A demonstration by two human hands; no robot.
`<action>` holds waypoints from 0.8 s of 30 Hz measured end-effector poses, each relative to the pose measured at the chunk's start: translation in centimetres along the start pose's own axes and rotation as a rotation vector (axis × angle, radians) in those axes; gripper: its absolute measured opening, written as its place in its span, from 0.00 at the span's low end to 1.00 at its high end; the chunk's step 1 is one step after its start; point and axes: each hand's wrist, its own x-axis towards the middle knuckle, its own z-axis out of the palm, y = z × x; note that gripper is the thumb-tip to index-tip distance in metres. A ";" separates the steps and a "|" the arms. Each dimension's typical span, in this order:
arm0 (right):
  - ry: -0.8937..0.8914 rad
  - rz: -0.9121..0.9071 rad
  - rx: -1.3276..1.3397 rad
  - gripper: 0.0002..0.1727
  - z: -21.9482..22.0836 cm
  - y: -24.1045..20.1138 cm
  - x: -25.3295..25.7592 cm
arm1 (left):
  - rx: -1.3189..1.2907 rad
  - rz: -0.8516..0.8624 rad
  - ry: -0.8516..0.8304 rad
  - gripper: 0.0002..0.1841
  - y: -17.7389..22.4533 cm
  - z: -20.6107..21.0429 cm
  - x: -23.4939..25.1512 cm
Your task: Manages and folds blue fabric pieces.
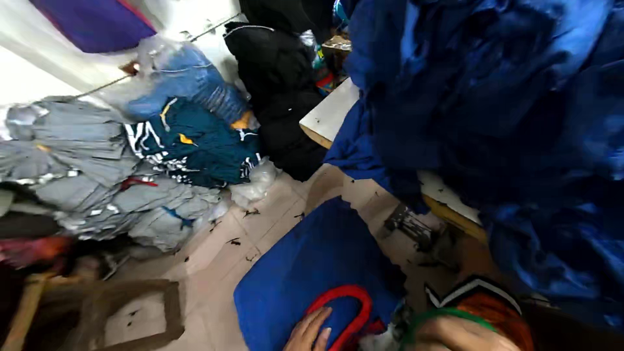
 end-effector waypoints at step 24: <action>-0.048 -0.015 0.098 0.11 7.5 3.3 9.5 | -0.493 -0.388 0.162 0.08 2.8 -0.4 4.0</action>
